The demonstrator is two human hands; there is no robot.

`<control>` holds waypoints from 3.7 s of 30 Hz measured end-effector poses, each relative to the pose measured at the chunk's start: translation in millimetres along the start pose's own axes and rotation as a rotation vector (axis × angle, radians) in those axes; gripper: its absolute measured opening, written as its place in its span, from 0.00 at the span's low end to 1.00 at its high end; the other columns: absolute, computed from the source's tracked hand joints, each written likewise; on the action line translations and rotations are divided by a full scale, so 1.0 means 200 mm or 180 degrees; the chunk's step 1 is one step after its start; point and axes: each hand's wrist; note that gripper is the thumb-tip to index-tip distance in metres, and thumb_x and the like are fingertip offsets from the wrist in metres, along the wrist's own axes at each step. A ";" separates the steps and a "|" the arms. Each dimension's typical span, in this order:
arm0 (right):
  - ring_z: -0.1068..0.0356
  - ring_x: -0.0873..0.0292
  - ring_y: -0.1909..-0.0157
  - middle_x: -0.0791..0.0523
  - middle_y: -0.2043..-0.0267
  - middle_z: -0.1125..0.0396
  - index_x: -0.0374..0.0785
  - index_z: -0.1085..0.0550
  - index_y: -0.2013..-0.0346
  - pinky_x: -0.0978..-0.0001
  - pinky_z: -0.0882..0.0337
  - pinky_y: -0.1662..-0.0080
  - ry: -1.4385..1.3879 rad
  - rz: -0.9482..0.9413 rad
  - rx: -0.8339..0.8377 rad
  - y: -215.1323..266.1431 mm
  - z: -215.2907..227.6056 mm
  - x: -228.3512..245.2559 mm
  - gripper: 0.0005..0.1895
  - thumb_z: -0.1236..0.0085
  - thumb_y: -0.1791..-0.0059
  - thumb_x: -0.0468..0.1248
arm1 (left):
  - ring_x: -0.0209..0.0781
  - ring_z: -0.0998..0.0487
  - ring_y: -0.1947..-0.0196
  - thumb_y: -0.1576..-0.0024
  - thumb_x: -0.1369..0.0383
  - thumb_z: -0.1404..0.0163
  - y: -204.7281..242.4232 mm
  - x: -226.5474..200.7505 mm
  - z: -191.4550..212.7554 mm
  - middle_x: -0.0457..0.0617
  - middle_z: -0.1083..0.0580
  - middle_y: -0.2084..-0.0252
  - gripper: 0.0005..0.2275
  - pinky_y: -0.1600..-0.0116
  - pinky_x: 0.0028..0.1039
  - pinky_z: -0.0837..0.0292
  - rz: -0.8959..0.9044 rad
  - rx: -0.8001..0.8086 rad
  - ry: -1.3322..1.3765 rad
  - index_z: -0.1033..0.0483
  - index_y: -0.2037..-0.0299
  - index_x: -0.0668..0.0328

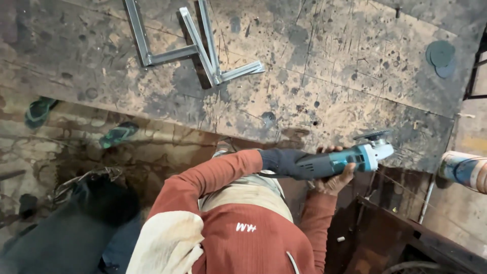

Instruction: Using an angle grinder to smooth and clean edges of metal frames or brackets in a workshop.

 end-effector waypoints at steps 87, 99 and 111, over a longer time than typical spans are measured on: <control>0.26 0.51 0.56 0.49 0.55 0.29 0.35 0.36 0.38 0.51 0.21 0.51 0.2004 0.1459 -0.1035 0.31 0.21 0.15 0.33 0.30 0.53 0.30 | 0.39 0.25 0.63 0.43 0.67 0.46 0.93 -1.16 1.47 0.39 0.28 0.71 0.06 0.47 0.32 0.27 -0.1142 -0.0222 -0.7832 0.26 0.72 0.42; 0.26 0.57 0.58 0.51 0.56 0.28 0.24 0.30 0.44 0.66 0.24 0.54 0.3226 0.0615 -0.0956 0.37 0.37 0.32 0.26 0.36 0.56 0.22 | 0.56 0.26 0.53 0.49 0.55 0.38 0.14 -0.17 0.86 0.52 0.27 0.65 0.15 0.48 0.41 0.32 -0.1360 -0.2252 -0.5304 0.24 0.62 0.55; 0.26 0.57 0.57 0.49 0.56 0.27 0.27 0.29 0.51 0.65 0.26 0.54 0.4612 -0.0851 -0.1123 0.44 0.63 0.36 0.31 0.28 0.63 0.39 | 0.53 0.26 0.59 0.51 0.57 0.36 0.18 0.11 0.72 0.49 0.27 0.68 0.12 0.41 0.44 0.33 -0.0353 -0.2922 -0.5020 0.20 0.62 0.48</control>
Point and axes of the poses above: each hand's wrist, its own y-axis away from the middle knuckle, its own z-axis out of the back of the hand, x = y × z
